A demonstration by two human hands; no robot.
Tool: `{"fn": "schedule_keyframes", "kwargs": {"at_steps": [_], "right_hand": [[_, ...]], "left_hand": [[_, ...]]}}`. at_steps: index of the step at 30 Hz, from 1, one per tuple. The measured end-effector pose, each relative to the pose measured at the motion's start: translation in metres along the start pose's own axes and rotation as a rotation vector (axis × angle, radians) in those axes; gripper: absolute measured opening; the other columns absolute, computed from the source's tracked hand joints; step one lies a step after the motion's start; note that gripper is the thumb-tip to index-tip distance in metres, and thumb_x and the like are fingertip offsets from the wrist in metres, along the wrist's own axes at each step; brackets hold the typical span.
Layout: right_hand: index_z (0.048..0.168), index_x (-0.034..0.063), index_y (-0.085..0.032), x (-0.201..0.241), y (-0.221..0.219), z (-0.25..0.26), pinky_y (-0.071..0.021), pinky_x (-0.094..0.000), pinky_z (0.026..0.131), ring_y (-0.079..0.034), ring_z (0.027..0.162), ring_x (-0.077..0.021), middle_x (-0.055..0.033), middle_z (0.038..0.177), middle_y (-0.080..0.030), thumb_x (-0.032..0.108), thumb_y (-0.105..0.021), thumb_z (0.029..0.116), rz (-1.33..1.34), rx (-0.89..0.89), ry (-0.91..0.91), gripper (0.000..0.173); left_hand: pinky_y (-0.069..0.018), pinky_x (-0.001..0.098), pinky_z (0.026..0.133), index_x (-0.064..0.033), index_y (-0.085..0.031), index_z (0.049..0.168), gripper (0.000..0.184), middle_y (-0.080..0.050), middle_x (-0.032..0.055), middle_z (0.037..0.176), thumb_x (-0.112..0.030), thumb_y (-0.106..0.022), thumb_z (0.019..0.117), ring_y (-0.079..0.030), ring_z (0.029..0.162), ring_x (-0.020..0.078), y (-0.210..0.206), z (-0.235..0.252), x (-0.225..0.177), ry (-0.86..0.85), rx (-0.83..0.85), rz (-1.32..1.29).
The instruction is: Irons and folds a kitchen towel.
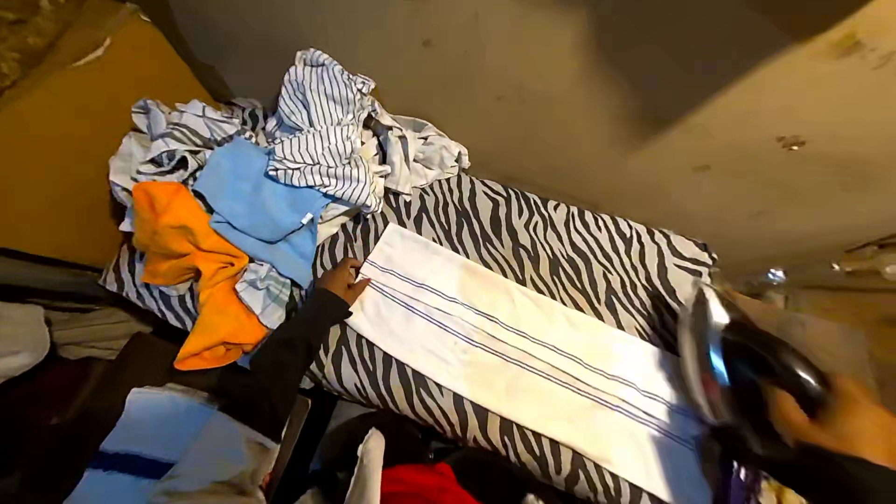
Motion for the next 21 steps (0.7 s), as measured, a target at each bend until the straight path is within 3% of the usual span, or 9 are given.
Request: {"fn": "schedule_keyframes", "kwargs": {"at_steps": [2, 3, 6, 8, 11, 14, 17, 21], "right_hand": [[0.131, -0.0108, -0.060, 0.091, -0.016, -0.007, -0.0429, -0.0812, 0.088, -0.061, 0.106, -0.0661, -0.0446, 0.111, -0.064, 0.019, -0.067, 0.0982, -0.010, 0.051, 0.187, 0.045], [0.130, -0.0087, -0.062, 0.140, -0.031, -0.010, -0.0443, -0.0795, 0.088, -0.062, 0.106, -0.0642, -0.0426, 0.110, -0.065, 0.019, -0.067, 0.0981, -0.049, 0.141, 0.246, 0.043], [0.133, -0.0015, -0.062, 0.282, -0.078, -0.021, -0.0473, -0.0715, 0.093, -0.064, 0.113, -0.0546, -0.0341, 0.116, -0.068, 0.030, -0.063, 0.1008, -0.142, 0.362, 0.391, 0.046], [0.127, 0.0015, -0.065, 0.358, -0.096, -0.027, -0.0507, -0.0696, 0.087, -0.067, 0.107, -0.0508, -0.0298, 0.110, -0.071, 0.030, -0.067, 0.0980, -0.117, 0.351, 0.521, 0.041], [0.115, 0.0031, -0.070, 0.439, -0.107, -0.044, -0.0539, -0.0680, 0.077, -0.069, 0.097, -0.0494, -0.0268, 0.101, -0.072, 0.020, -0.072, 0.0929, -0.035, 0.277, 0.735, 0.028], [0.113, 0.0042, -0.071, 0.476, -0.108, -0.056, -0.0549, -0.0660, 0.074, -0.070, 0.095, -0.0481, -0.0255, 0.099, -0.072, 0.014, -0.073, 0.0908, -0.012, 0.274, 0.830, 0.024], [0.124, 0.0038, -0.067, 0.480, -0.109, -0.055, -0.0529, -0.0663, 0.085, -0.067, 0.108, -0.0486, -0.0269, 0.113, -0.070, 0.019, -0.067, 0.0976, -0.109, 0.415, 0.822, 0.030], [0.126, 0.0038, -0.066, 0.447, -0.106, -0.046, -0.0517, -0.0675, 0.088, -0.066, 0.113, -0.0484, -0.0272, 0.119, -0.069, 0.017, -0.066, 0.0977, -0.143, 0.465, 0.730, 0.031]], "left_hand": [[-0.0507, 0.0600, 0.089, 0.0071, -0.061, 0.127, 0.032, -0.069, 0.0267, 0.092, -0.014, -0.060, 0.1024, -0.068, 0.089, 0.0417, -0.002, 0.002, 0.004, -0.002, -0.019, -0.005], [-0.0506, 0.0602, 0.088, 0.0068, -0.063, 0.124, 0.029, -0.069, 0.0262, 0.090, -0.012, -0.058, 0.1029, -0.067, 0.087, 0.0415, 0.000, 0.001, 0.005, -0.013, -0.041, -0.003], [-0.0519, 0.0587, 0.084, 0.0038, -0.058, 0.136, 0.037, -0.070, 0.0243, 0.091, -0.014, -0.055, 0.1040, -0.068, 0.084, 0.0396, 0.015, -0.016, 0.006, -0.007, -0.074, 0.004], [-0.0549, 0.0573, 0.082, 0.0022, -0.054, 0.142, 0.042, -0.072, 0.0233, 0.095, -0.015, -0.056, 0.1039, -0.070, 0.083, 0.0374, 0.029, -0.034, 0.014, -0.004, -0.117, -0.014], [-0.0579, 0.0543, 0.075, 0.0000, -0.057, 0.138, 0.040, -0.074, 0.0192, 0.094, -0.013, -0.059, 0.1009, -0.072, 0.077, 0.0320, 0.060, -0.056, 0.023, -0.087, -0.285, -0.025], [-0.0576, 0.0440, 0.071, 0.0010, -0.060, 0.134, 0.037, -0.073, 0.0160, 0.092, -0.008, -0.058, 0.0984, -0.070, 0.075, 0.0238, 0.092, -0.070, 0.008, -0.155, -0.443, -0.070], [-0.0581, 0.0428, 0.072, 0.0001, -0.063, 0.130, 0.034, -0.074, 0.0150, 0.095, -0.011, -0.057, 0.0990, -0.071, 0.079, 0.0236, 0.106, -0.075, -0.029, -0.251, -0.522, -0.063], [-0.0567, 0.0486, 0.089, 0.0033, -0.063, 0.130, 0.034, -0.071, 0.0203, 0.115, -0.005, -0.056, 0.0977, -0.069, 0.106, 0.0328, 0.083, -0.064, -0.087, -0.393, -0.546, -0.016]]}}
Point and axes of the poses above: each hand's wrist, its own z-axis towards the middle knuckle, its own y-axis out of the back of the hand, x = y × z, the point moved 8 cm from there along z, towards the middle knuckle
